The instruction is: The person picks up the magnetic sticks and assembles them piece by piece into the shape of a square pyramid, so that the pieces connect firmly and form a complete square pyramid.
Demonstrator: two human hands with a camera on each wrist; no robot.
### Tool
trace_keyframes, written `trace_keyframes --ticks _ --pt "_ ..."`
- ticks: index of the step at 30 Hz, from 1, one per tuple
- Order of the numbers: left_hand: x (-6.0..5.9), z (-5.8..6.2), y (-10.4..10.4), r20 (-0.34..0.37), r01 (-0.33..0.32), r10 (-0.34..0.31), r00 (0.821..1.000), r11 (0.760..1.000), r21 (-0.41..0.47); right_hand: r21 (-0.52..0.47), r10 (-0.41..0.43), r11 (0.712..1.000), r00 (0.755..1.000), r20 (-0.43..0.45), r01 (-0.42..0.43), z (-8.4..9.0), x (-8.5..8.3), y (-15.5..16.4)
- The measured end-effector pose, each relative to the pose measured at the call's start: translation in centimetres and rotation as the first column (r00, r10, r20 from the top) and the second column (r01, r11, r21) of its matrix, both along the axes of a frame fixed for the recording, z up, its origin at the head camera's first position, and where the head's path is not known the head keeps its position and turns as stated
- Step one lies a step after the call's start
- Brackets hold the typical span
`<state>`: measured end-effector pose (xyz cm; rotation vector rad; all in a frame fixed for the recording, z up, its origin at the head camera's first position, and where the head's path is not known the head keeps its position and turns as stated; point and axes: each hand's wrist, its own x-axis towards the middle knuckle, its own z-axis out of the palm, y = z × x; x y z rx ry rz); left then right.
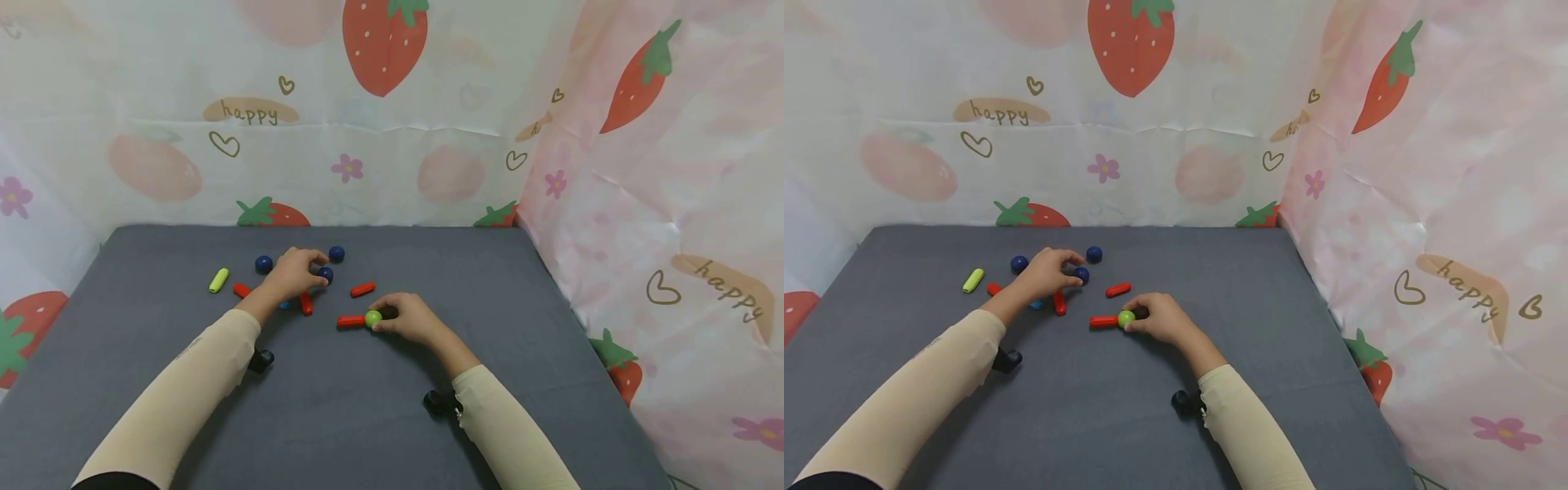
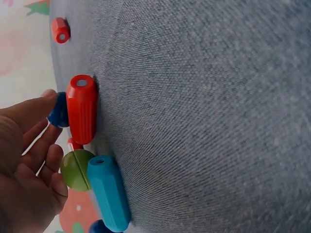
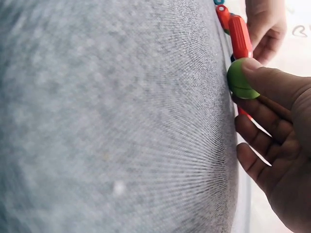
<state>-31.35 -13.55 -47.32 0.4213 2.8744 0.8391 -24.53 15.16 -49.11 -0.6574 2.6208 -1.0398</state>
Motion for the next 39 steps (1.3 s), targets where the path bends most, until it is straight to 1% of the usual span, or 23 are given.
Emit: trace_keyframes --ticks 12,19,27,32,39 --pt "0.2 -0.2 0.4 -0.013 -0.002 0.001 1.000 0.997 -0.074 -0.003 -0.006 1.000 1.000 0.014 0.006 0.0 0.1 -0.1" --pt "0.1 -0.4 0.3 -0.025 -0.007 0.005 1.000 0.997 -0.080 0.003 -0.006 1.000 1.000 0.017 0.006 0.0 0.0 -0.2" --pt "0.1 -0.5 0.6 -0.047 -0.011 0.007 0.999 0.996 -0.086 0.009 0.001 1.000 1.000 -0.007 -0.001 -0.1 -0.1 -0.1" --pt "0.6 -0.6 0.5 -0.065 -0.004 0.000 0.998 0.998 -0.065 0.016 0.005 1.000 1.000 -0.018 -0.005 -0.2 -0.1 -0.2" --pt "1.8 0.0 0.3 -0.115 0.025 -0.029 0.993 0.999 -0.035 0.014 0.012 1.000 1.000 -0.017 -0.012 -0.4 -0.2 0.0"
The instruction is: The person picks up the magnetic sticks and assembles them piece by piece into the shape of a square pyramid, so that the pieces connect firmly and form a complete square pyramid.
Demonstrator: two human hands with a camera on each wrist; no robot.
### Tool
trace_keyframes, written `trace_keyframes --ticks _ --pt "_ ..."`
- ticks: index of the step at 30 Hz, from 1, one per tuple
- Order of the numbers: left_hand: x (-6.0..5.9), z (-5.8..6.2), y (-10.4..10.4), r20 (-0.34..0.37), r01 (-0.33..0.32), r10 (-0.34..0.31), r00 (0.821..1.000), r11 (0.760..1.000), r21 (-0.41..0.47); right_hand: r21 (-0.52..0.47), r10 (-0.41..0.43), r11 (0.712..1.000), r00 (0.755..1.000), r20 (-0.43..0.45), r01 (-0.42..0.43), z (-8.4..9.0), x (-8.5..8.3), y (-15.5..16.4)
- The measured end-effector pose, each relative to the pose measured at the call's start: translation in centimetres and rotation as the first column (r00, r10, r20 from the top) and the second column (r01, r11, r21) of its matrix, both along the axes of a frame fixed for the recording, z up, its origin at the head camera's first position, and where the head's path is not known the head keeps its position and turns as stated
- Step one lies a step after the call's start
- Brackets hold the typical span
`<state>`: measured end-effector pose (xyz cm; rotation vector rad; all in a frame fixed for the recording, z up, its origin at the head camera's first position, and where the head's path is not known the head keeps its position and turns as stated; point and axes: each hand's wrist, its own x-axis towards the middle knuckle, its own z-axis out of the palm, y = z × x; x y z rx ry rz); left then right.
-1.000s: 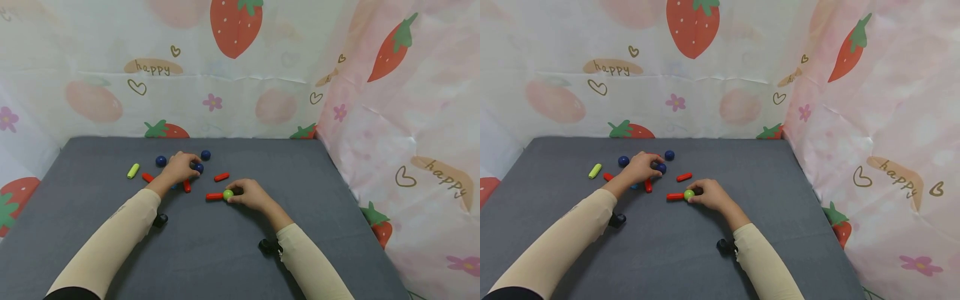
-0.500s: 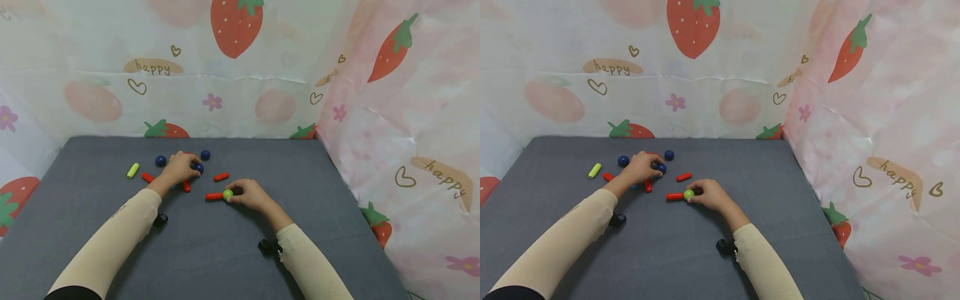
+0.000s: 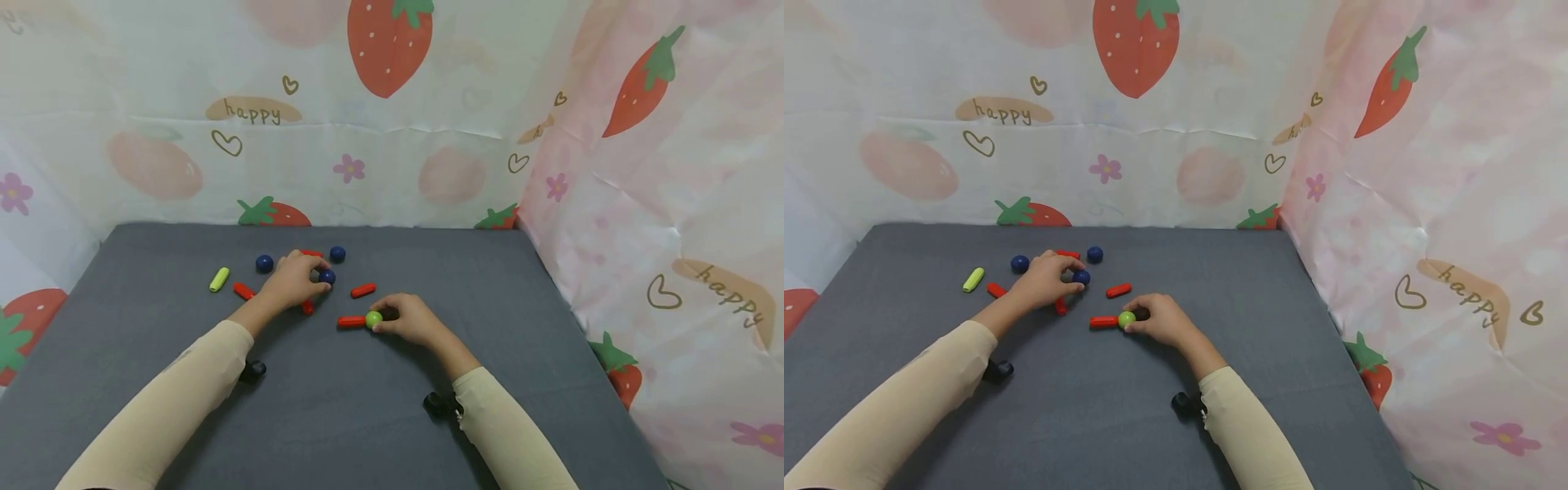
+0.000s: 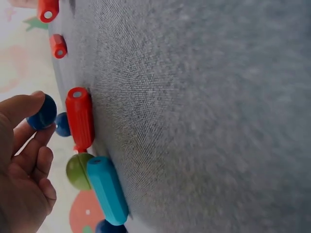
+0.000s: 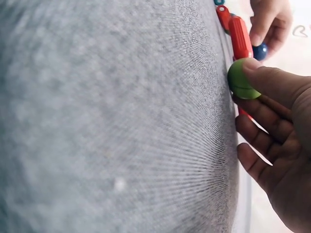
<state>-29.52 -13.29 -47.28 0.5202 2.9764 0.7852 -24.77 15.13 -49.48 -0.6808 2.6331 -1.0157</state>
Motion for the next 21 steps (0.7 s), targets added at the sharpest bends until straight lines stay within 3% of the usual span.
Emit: trace_keyframes --ticks 7,21 --pt "1.6 0.4 -0.8 -0.017 0.040 -0.040 0.999 0.999 0.026 0.011 0.002 1.000 1.000 -0.003 -0.002 0.2 0.0 -0.2" --pt "4.8 0.1 -1.6 -0.013 0.080 -0.079 0.997 0.996 0.046 0.022 0.001 1.000 1.000 -0.014 -0.001 0.5 0.2 -0.3"
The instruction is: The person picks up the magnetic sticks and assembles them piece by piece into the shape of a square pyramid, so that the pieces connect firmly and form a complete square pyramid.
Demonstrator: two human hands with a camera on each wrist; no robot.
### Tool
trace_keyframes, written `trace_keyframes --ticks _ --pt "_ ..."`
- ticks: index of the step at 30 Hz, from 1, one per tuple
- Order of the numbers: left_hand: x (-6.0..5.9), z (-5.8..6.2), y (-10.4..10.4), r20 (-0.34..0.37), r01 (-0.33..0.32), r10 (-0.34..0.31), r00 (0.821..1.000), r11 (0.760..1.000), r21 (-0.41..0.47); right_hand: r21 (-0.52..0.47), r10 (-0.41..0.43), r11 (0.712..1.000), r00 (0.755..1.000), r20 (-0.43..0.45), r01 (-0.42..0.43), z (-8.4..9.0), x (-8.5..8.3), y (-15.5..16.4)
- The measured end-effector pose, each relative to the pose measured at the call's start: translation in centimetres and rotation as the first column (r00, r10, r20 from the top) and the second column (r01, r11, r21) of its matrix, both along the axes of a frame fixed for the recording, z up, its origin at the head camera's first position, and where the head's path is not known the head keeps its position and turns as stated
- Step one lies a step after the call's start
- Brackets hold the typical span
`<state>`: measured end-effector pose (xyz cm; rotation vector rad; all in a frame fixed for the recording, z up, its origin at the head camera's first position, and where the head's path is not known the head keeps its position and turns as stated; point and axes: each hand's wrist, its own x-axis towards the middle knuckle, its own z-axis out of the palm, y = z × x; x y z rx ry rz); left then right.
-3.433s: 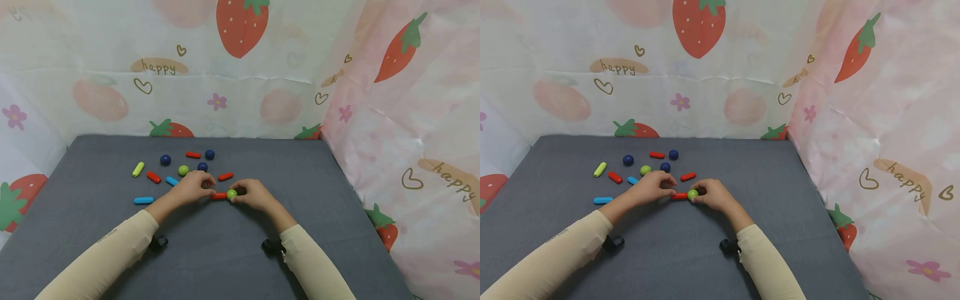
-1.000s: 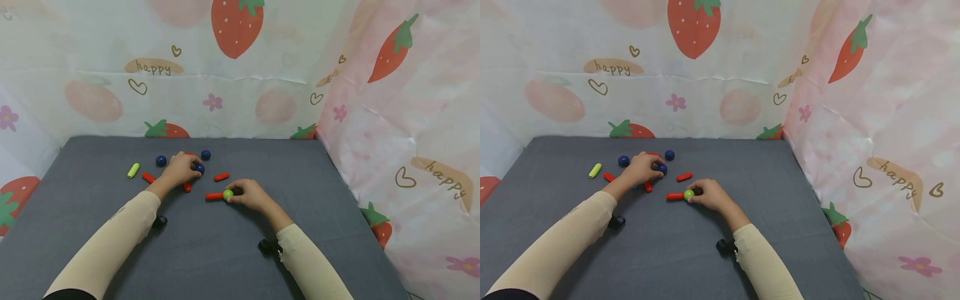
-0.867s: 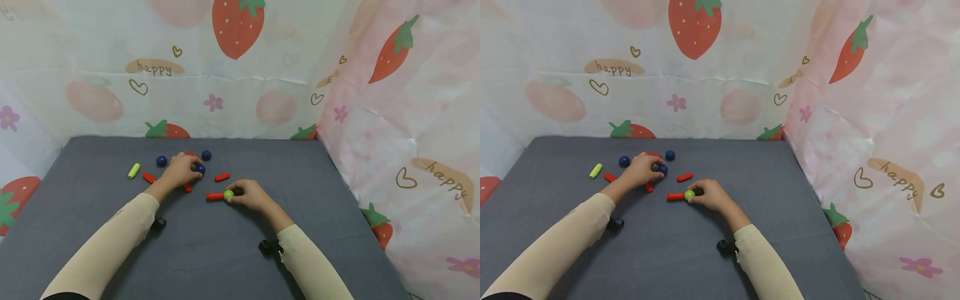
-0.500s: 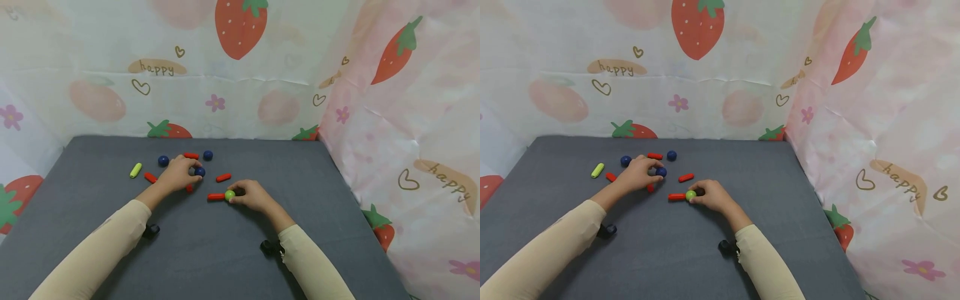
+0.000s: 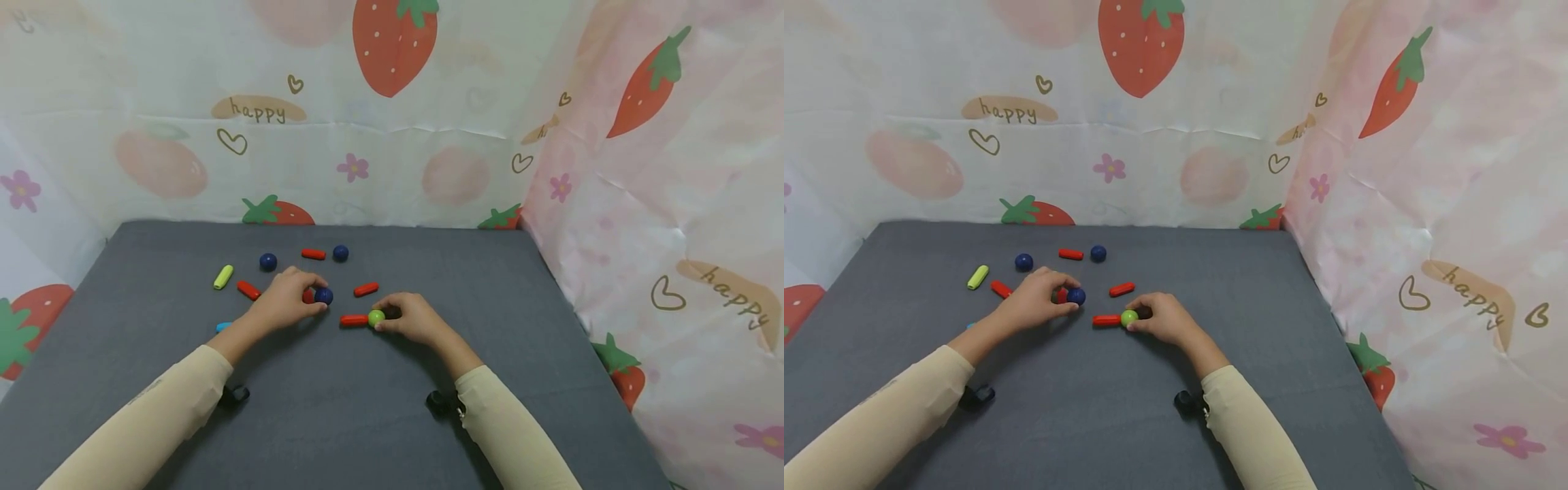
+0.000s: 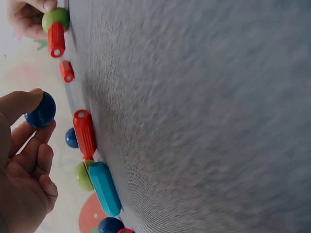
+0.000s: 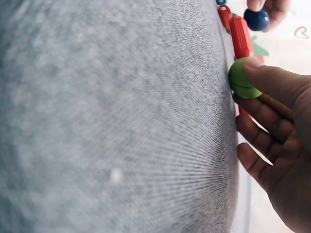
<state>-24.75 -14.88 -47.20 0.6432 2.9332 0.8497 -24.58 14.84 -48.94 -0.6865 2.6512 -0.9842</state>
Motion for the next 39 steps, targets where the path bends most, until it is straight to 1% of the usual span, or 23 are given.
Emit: trace_keyframes --ticks 7,15,22,32,39 --pt "1.4 -0.3 0.2 0.031 0.015 -0.015 0.999 1.000 0.002 -0.012 0.003 1.000 1.000 0.000 -0.003 -0.1 0.0 0.0" --pt "2.4 -0.7 0.3 0.062 0.028 -0.026 0.998 0.999 -0.020 -0.015 0.002 1.000 1.000 0.009 -0.002 -0.4 0.0 0.0" --pt "2.2 -1.1 1.2 0.093 0.047 -0.045 0.995 0.999 -0.018 -0.014 -0.011 1.000 1.000 0.012 0.011 -0.2 0.1 0.0" --pt "2.0 -0.9 1.9 0.105 0.050 -0.046 0.993 0.998 -0.037 -0.012 -0.014 1.000 1.000 0.009 0.014 -0.1 0.0 -0.1" --pt "2.0 -1.1 1.8 0.120 0.053 -0.049 0.992 0.998 -0.030 0.006 0.021 1.000 1.000 0.007 -0.021 0.0 0.0 0.2"
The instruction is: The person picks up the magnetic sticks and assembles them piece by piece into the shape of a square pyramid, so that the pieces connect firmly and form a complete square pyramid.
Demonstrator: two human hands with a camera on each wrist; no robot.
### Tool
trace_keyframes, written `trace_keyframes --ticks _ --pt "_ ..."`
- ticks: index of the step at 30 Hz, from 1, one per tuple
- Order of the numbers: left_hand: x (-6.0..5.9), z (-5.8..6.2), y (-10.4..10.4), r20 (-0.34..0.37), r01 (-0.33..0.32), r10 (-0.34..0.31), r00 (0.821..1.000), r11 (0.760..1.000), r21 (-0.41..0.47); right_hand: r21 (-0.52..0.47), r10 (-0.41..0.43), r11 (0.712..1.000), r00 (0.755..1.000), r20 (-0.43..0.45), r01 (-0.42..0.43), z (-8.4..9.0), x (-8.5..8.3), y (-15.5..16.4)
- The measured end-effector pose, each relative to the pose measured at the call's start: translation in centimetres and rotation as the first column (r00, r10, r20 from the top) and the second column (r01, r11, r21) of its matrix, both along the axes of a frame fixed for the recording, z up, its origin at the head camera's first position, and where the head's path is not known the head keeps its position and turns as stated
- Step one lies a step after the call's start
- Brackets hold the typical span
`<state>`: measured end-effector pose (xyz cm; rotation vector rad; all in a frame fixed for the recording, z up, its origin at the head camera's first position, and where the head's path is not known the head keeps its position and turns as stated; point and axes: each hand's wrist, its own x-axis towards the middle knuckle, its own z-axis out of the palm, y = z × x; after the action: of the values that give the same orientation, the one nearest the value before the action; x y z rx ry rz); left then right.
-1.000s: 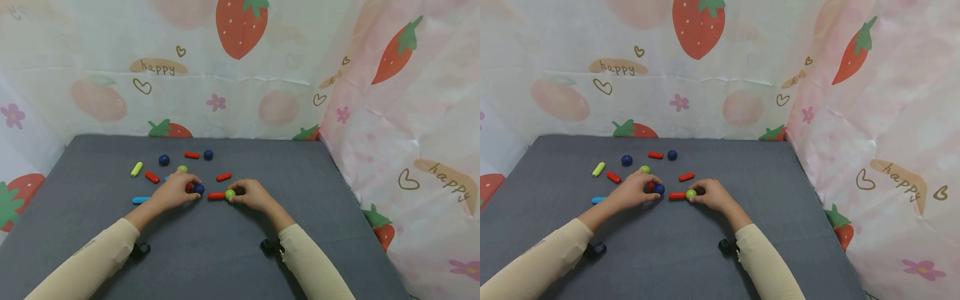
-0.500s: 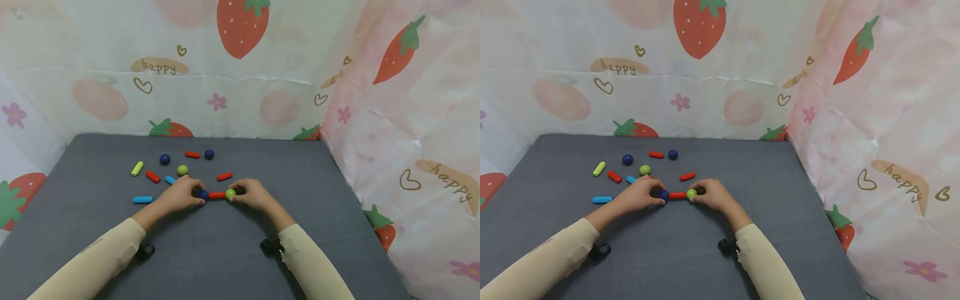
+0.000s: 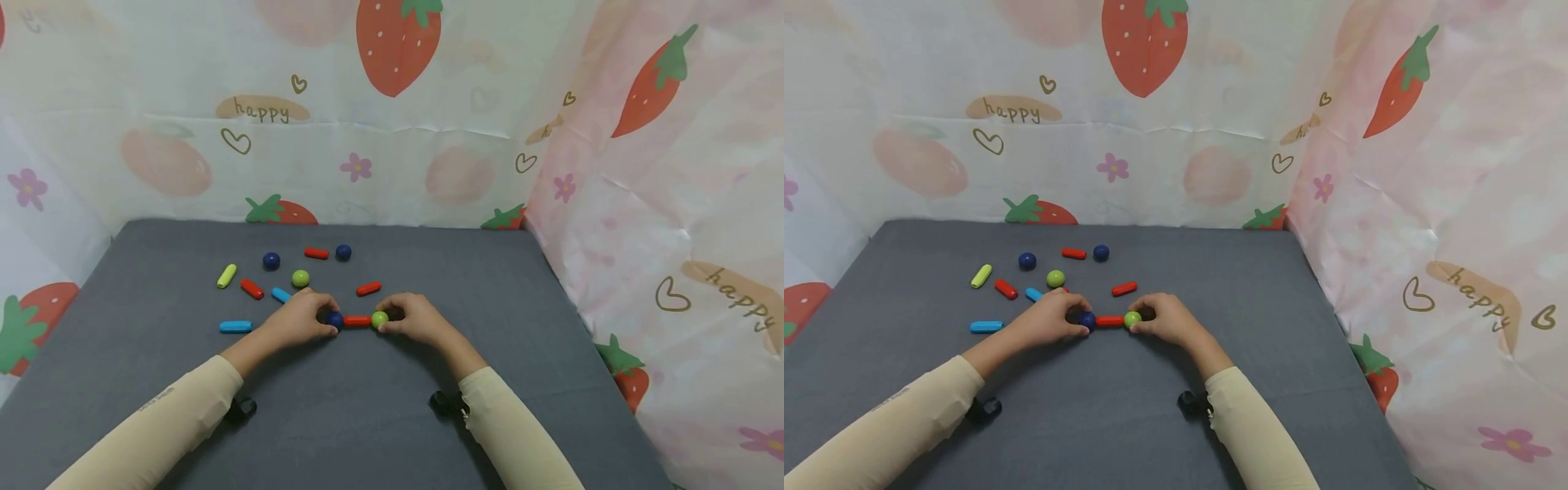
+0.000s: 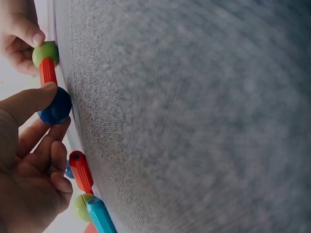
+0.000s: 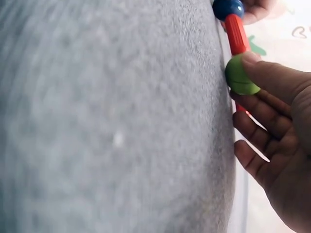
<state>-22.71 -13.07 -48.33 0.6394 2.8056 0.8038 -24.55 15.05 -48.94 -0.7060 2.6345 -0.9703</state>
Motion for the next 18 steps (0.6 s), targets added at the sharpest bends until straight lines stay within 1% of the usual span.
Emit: trace_keyframes --ticks 4,11,18 --pt "-0.1 -0.1 0.1 0.004 0.010 -0.010 1.000 1.000 0.007 0.015 0.019 1.000 1.000 0.008 -0.020 0.0 0.1 0.4" --pt "-0.2 0.2 0.4 -0.007 0.034 -0.034 0.999 0.999 0.003 0.013 0.049 0.999 0.998 0.027 -0.050 0.3 0.4 1.1" --pt "-0.7 -0.1 0.8 -0.018 0.039 -0.039 0.999 0.999 0.002 0.017 0.087 0.996 0.996 0.022 -0.087 0.2 0.9 1.4"
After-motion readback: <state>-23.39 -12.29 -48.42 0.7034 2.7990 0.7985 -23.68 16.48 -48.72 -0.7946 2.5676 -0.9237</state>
